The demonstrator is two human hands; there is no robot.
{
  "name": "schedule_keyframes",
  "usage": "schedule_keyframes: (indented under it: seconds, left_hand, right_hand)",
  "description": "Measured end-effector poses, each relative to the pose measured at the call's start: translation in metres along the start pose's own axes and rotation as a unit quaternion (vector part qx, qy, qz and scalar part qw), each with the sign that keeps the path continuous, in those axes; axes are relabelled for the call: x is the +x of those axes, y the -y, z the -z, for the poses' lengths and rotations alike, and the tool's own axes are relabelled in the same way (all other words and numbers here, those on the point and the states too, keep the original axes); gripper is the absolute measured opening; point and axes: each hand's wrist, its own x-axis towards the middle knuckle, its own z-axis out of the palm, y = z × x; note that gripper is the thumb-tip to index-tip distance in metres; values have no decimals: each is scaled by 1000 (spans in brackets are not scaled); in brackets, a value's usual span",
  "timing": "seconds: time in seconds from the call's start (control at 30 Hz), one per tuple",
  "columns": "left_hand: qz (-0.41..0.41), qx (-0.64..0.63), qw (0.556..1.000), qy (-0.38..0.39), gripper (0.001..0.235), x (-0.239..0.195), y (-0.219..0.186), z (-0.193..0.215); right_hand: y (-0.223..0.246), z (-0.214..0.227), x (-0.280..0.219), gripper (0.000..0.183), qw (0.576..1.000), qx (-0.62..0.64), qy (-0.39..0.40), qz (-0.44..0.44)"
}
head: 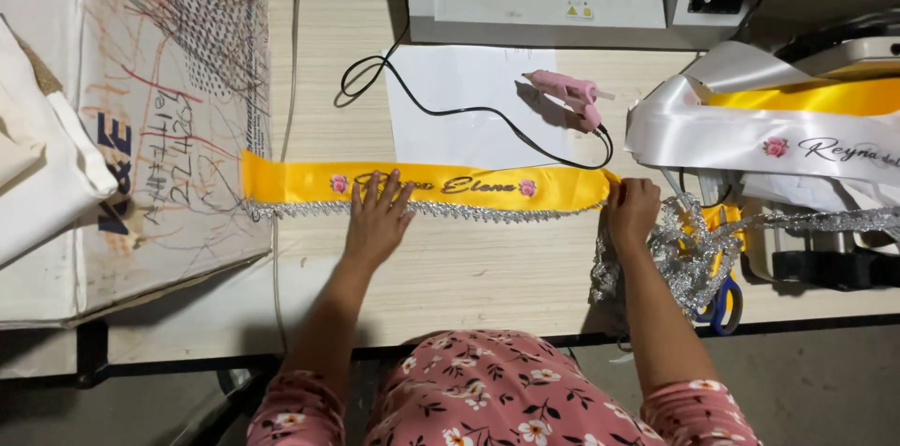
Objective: The person decorates a yellow sash by applying a silver tinsel trim along its edge. They use a hot glue gun to secure the trim in place, pressing it down with their fingers. Finally, they use scissors to cut the excess trim.
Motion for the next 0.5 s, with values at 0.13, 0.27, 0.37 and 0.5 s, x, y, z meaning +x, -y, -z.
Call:
schedule_keyframes:
  seconds: [0.13, 0.27, 0.37, 0.5]
  left_hand:
    - [20, -2, 1000, 12, 59, 16, 20, 3]
    - [21, -14, 1000, 0, 60, 11, 18, -1]
    - [36, -2, 999, -5, 59, 12, 12, 3]
    - [-18, 39, 998, -35, 57, 13, -2, 2]
  right_hand:
    - [-6, 1, 21, 14, 999, 39, 1, 13]
    - [-9, 11, 43, 24, 982, 112, 116, -100]
    - [-7, 5, 64, 32, 987, 114, 84, -77]
    - [24, -10, 95, 51, 992, 114, 7, 60]
